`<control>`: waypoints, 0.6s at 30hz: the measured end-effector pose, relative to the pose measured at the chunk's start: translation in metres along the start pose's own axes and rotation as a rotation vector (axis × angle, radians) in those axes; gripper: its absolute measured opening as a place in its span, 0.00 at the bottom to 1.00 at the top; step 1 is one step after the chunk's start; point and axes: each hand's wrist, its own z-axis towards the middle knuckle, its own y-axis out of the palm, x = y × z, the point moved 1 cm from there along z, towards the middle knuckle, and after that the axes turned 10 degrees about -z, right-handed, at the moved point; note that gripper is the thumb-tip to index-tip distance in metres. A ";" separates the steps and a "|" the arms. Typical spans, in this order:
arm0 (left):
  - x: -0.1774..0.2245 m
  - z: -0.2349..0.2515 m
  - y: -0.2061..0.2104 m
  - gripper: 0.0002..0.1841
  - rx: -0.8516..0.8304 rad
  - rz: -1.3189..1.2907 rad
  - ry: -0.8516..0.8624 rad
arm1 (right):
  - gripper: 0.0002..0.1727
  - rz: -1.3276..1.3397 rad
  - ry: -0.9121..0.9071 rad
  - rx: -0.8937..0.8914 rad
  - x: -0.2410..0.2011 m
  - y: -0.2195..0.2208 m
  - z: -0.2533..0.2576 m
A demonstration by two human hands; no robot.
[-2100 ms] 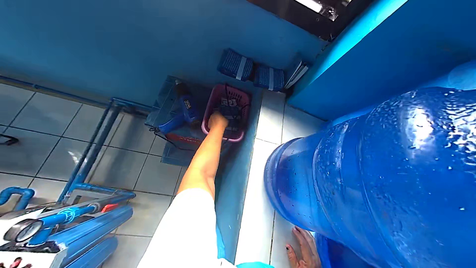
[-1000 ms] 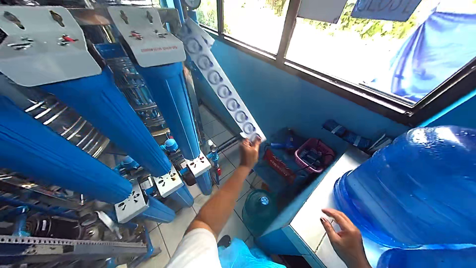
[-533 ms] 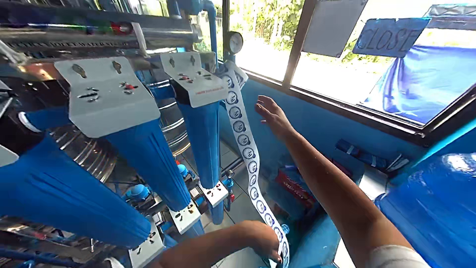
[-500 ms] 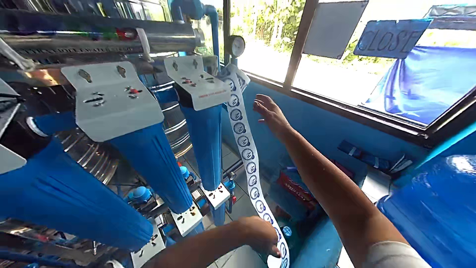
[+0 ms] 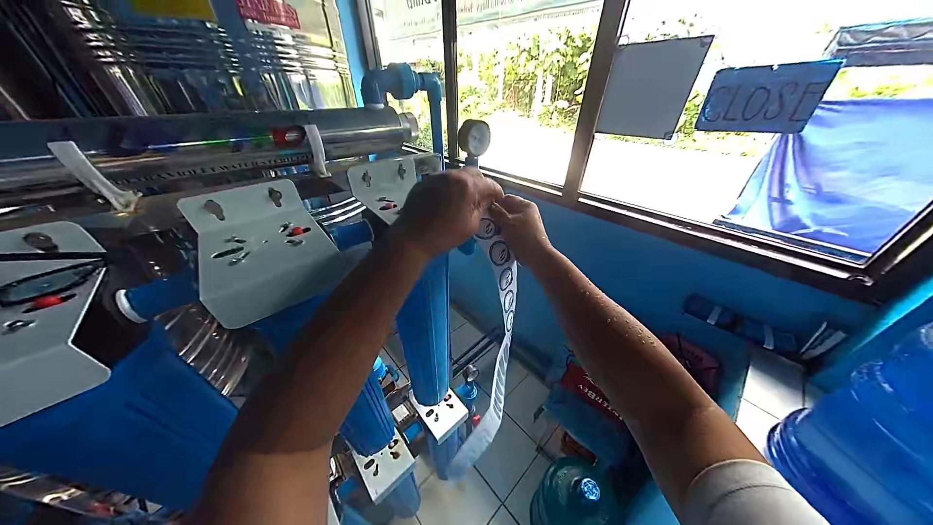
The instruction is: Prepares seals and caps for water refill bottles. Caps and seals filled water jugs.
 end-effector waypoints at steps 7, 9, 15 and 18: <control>-0.047 0.053 0.017 0.14 -0.299 -0.014 -0.202 | 0.10 -0.404 -0.182 -0.030 -0.005 -0.029 0.007; -0.045 0.057 0.021 0.13 -0.333 -0.011 -0.205 | 0.10 -0.413 -0.207 -0.029 -0.004 -0.034 0.009; -0.046 0.059 0.023 0.08 -0.303 -0.014 -0.113 | 0.12 -0.402 -0.174 -0.011 -0.013 -0.030 0.008; -0.044 0.058 0.020 0.08 -0.280 -0.029 -0.073 | 0.12 -0.368 -0.245 0.014 -0.014 -0.028 0.008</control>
